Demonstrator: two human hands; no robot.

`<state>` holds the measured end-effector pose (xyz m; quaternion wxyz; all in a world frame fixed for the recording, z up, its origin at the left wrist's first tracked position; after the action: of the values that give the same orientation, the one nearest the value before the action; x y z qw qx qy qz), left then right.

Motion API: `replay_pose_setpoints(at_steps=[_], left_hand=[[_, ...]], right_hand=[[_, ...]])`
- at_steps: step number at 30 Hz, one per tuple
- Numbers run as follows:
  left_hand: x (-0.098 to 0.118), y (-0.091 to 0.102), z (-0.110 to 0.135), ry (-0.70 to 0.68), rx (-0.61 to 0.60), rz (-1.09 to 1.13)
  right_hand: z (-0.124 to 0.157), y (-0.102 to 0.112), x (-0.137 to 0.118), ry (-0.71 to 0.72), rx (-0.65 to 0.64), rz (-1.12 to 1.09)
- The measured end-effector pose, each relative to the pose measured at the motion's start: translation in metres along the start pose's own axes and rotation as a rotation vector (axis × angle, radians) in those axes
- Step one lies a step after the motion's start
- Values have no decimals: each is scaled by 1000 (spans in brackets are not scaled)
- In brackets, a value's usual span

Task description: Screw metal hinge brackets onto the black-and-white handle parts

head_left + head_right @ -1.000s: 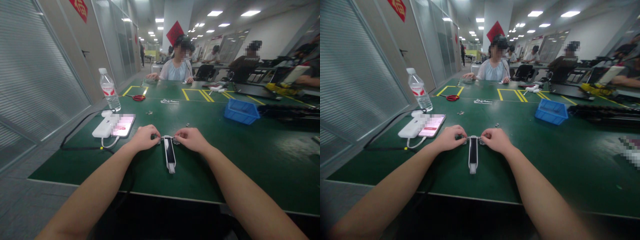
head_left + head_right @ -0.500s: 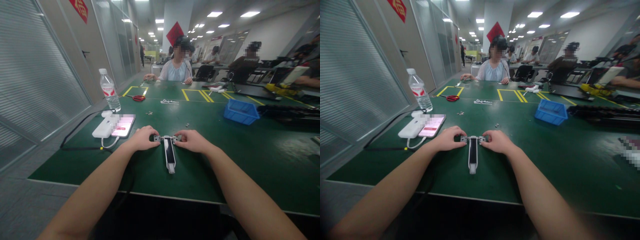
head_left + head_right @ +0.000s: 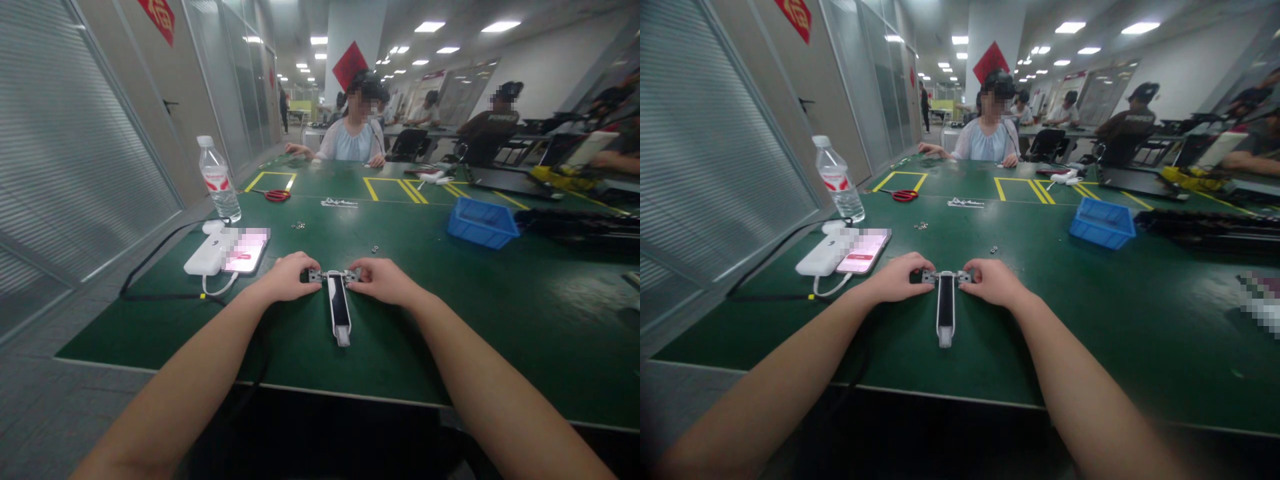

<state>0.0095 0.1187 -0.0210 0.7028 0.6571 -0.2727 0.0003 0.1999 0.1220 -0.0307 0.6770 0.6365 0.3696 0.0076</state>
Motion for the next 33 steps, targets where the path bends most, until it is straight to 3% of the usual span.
replay_pose_setpoints(at_steps=[14,33], left_hand=[[-2,2,0,18,20,51],[7,-2,-1,-73,115,57]], right_hand=[[0,2,0,22,51,-64],[-3,-5,-2,56,108,-35]])
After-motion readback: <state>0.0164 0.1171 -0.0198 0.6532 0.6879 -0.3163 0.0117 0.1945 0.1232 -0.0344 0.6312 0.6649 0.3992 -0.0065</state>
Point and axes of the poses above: each hand's wrist, its own z-axis away from the middle knuckle, its own y-axis out of the back of the hand, x = y × z, the point moved 5 cm from there along -z, towards the middle knuckle, and after that the axes turned 8 degrees about y, right-handed, at the moved point
